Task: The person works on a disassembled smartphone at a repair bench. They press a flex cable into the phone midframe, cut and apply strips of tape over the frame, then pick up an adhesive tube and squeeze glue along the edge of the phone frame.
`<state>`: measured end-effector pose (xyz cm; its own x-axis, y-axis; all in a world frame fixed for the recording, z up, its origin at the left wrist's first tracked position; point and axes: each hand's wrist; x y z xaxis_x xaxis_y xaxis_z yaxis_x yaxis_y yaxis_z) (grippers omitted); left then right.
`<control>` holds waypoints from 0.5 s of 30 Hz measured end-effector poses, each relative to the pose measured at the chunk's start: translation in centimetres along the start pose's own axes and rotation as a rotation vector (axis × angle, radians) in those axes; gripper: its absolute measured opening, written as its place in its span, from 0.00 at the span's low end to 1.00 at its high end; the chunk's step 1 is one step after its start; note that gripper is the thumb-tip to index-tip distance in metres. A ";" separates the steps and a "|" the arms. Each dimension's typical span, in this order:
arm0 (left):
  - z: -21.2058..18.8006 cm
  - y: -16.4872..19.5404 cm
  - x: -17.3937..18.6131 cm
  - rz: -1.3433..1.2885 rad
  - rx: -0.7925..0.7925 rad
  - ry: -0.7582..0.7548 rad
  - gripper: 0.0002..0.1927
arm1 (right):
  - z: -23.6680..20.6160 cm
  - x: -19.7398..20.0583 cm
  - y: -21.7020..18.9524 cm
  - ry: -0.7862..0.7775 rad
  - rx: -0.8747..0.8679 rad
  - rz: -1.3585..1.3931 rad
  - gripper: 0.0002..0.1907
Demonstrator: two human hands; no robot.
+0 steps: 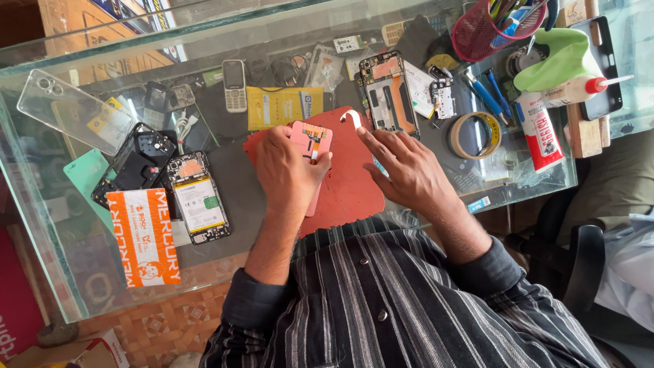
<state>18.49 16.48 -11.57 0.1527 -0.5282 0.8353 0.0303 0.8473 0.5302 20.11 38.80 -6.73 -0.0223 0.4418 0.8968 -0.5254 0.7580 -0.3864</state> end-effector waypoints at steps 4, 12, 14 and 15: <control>-0.7 0.5 0.5 -0.236 -0.037 -0.058 0.44 | -0.1 0.0 0.2 0.040 0.008 0.001 0.36; -1.8 -1.9 -0.1 -1.067 0.149 -0.491 0.13 | -0.2 0.9 0.3 -0.066 0.155 -0.240 0.44; -2.1 -2.1 0.0 -1.326 0.382 -0.557 0.19 | -0.1 1.2 0.5 -0.038 0.239 -0.282 0.43; -2.2 -2.1 0.2 -1.458 0.557 -0.583 0.23 | 0.0 1.4 0.6 -0.024 0.280 -0.303 0.43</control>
<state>20.65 14.76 -12.84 -0.0542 -0.8626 -0.5029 -0.5453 -0.3963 0.7386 19.79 39.86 -5.70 0.1510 0.2049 0.9671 -0.7225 0.6906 -0.0335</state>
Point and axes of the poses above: each hand's wrist, its own z-axis towards the middle knuckle, its own x-axis out of the back of the hand, y = z × x, and after that the axes turned 3 degrees about -z, right-handed
